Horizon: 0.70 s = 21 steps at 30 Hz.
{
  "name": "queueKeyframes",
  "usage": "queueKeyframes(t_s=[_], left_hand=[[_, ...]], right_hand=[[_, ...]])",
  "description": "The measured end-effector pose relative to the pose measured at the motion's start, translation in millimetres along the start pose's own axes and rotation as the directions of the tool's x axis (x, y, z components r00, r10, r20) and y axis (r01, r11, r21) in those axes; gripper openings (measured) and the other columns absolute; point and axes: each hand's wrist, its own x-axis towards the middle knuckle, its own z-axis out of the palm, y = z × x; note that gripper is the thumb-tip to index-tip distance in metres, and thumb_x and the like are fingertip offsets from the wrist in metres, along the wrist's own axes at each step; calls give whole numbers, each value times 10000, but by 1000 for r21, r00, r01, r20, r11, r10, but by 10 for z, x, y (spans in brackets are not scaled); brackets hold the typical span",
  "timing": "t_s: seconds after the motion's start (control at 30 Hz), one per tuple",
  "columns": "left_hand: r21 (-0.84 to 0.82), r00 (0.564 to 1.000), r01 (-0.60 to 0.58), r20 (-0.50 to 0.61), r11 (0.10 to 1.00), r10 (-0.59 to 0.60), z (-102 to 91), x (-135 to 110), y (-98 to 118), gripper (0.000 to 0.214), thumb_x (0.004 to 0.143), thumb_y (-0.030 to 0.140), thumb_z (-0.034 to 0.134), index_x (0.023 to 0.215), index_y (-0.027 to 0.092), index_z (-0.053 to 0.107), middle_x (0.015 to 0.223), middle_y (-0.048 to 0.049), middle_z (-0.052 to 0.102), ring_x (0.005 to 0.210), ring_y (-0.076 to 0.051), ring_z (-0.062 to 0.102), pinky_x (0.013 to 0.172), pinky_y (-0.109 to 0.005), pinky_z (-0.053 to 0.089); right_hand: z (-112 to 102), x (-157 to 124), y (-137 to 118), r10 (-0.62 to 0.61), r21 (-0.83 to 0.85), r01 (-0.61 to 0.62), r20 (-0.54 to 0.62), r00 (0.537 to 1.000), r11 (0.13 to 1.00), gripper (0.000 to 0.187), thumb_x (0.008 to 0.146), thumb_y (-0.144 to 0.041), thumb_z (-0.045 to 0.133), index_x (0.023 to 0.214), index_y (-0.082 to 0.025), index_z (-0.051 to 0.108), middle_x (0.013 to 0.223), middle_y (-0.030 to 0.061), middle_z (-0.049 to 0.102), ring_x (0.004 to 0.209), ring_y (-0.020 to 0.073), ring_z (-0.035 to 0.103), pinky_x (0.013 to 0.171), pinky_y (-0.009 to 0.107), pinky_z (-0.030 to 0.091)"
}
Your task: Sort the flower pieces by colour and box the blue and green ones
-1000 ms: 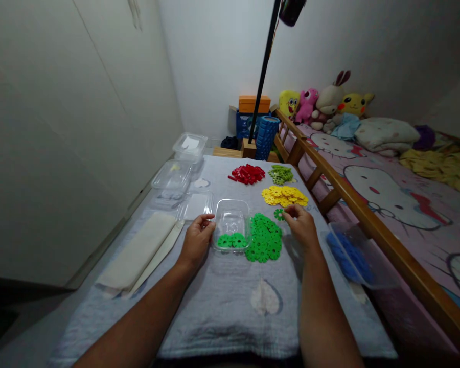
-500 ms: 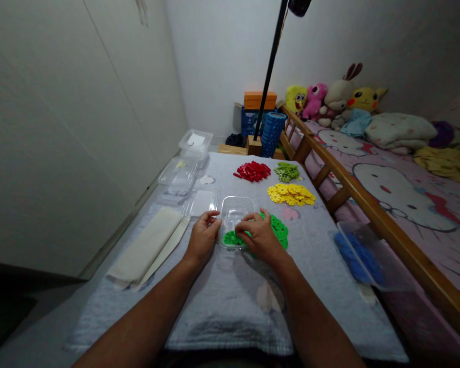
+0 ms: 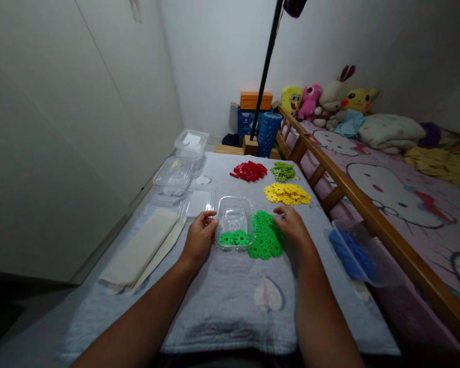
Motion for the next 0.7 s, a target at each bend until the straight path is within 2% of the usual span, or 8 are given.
queueKeyframes(t_s=[0.1, 0.27, 0.5, 0.63, 0.7], left_hand=[[2, 1000, 8, -1, 1000, -8, 3, 1, 9, 410, 710, 385, 713, 1047, 168, 625, 665, 80, 507, 512, -75, 456, 485, -199, 340], [15, 1000, -7, 2, 1000, 7, -2, 5, 12, 405, 725, 380, 704, 1058, 163, 626, 664, 78, 507, 505, -72, 448, 482, -201, 338], [21, 1000, -17, 1, 1000, 17, 4, -9, 35, 385, 721, 376, 706, 1033, 165, 631, 637, 80, 493, 503, -77, 445, 479, -200, 325], [28, 1000, -7, 0, 1000, 7, 1, -8, 38, 392, 719, 394, 710, 1031, 170, 633, 632, 82, 497, 506, -81, 449, 483, -202, 328], [23, 1000, 4, 0, 1000, -4, 1, -7, 40, 398, 720, 389, 710, 1041, 168, 629, 649, 77, 513, 510, -80, 448, 485, -203, 331]], right_hand=[[-43, 16, 187, 47, 92, -59, 132, 990, 994, 167, 717, -291, 621, 852, -200, 654, 779, 14, 629, 719, 184, 582, 677, 302, 456], [-27, 3, 264, 30, 160, -63, 204, 979, 985, 161, 632, -248, 649, 783, -200, 620, 709, -29, 563, 666, 153, 536, 625, 266, 412], [-65, -6, 315, 115, 233, -159, 192, 975, 959, 229, 604, -308, 690, 775, -206, 577, 670, -59, 509, 621, 131, 485, 579, 243, 372], [-92, -9, 278, 106, 256, -156, 200, 974, 954, 194, 626, -341, 682, 715, -201, 581, 638, -51, 519, 593, 125, 481, 556, 242, 363], [-91, -9, 256, 93, 256, -132, 161, 983, 958, 186, 644, -359, 667, 722, -196, 623, 619, -46, 536, 580, 127, 495, 551, 244, 371]])
